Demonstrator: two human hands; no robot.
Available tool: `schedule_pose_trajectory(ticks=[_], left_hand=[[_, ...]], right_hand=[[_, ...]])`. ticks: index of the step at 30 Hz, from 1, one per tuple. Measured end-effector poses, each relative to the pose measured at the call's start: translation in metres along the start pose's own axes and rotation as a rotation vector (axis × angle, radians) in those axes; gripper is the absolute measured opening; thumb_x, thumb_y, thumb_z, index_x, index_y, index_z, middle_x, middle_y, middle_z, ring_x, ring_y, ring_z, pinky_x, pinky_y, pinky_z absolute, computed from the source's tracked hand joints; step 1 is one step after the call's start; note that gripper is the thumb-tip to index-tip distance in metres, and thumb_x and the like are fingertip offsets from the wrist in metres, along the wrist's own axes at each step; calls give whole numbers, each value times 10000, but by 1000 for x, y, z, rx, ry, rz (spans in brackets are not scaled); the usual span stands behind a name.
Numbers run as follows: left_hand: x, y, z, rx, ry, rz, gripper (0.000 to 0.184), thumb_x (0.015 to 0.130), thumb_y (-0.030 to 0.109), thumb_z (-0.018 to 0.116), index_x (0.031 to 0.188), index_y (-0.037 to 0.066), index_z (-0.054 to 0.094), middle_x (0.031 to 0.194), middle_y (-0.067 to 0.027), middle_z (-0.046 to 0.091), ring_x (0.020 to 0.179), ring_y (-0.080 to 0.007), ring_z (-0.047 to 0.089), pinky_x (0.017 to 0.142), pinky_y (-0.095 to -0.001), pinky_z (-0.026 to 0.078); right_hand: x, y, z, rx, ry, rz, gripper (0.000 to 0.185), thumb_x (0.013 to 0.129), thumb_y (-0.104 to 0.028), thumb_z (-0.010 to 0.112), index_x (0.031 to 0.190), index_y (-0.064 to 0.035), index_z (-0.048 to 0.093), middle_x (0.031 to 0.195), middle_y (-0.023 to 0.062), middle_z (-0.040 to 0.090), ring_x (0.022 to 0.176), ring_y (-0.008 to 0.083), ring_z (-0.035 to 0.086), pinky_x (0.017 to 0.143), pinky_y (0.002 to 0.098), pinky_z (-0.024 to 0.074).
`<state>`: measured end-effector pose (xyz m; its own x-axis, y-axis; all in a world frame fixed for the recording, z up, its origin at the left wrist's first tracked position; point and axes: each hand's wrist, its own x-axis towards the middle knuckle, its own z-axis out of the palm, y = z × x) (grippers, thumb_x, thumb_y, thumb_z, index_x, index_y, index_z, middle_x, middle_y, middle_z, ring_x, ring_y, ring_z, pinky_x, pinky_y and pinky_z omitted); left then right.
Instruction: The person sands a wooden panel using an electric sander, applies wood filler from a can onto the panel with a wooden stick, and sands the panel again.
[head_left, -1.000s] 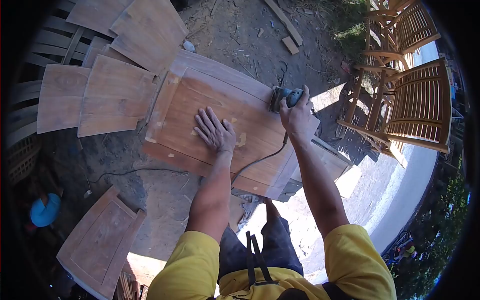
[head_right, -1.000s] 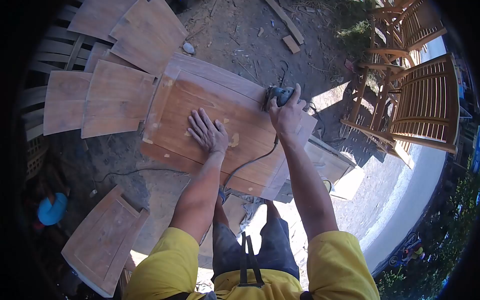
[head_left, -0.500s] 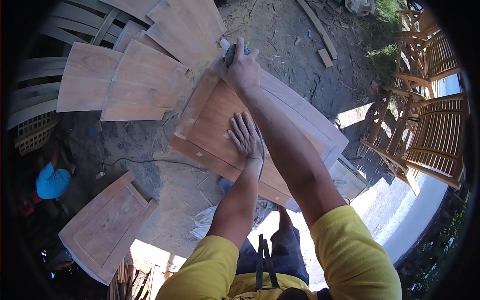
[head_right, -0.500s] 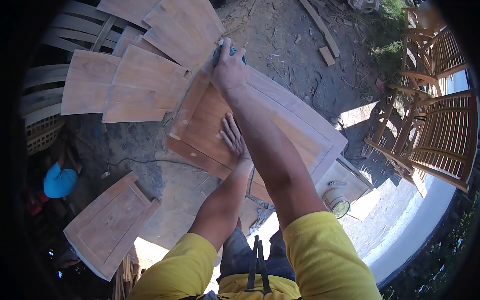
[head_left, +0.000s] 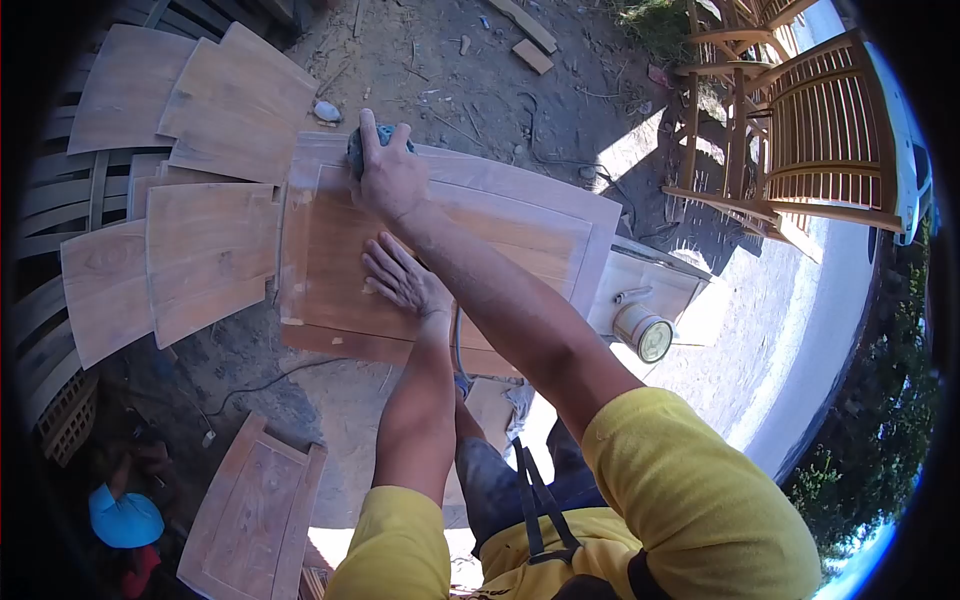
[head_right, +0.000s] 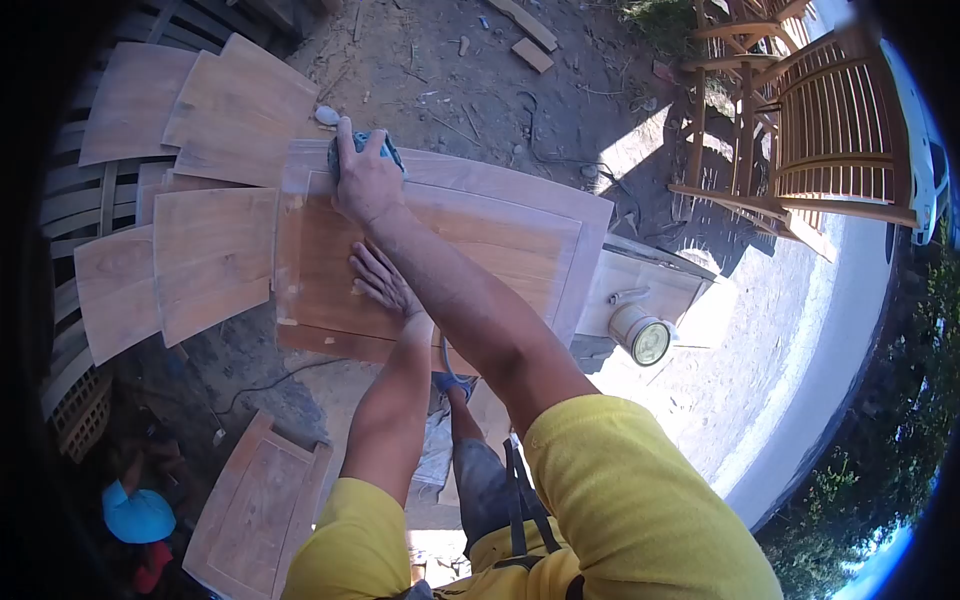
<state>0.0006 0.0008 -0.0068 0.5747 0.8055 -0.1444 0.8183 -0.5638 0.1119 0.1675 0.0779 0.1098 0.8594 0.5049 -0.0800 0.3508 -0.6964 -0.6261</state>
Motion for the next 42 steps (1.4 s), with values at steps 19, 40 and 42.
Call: schedule_pose_trajectory(ticks=[19,40,42], left_hand=[[-5,12,-6,-34,146,35,728,1085,387,432,1707,56,246,1788,-190,176,1663,-393,116,1315,-620,97],[-3,8,-3,-70,143,35,774,1062,381,464,1725,78,203,1797,-195,142,1662,-420,108,1311,-641,96],[-3,7,0,-68,168,38,771,1061,380,466,1723,78,211,1797,-194,147,1662,-419,109,1309,-644,105]], right_hand=[[-170,267,-181,-237,288,497,954,844,-328,830,1650,-221,331,1181,282,548,910,516,699,762,577,605],[-182,199,-126,-200,251,258,926,854,-298,820,1641,-199,343,1203,288,539,894,510,690,747,582,593],[-165,181,-108,-209,259,197,934,846,-302,826,1642,-202,348,1212,288,540,897,511,696,740,584,597]])
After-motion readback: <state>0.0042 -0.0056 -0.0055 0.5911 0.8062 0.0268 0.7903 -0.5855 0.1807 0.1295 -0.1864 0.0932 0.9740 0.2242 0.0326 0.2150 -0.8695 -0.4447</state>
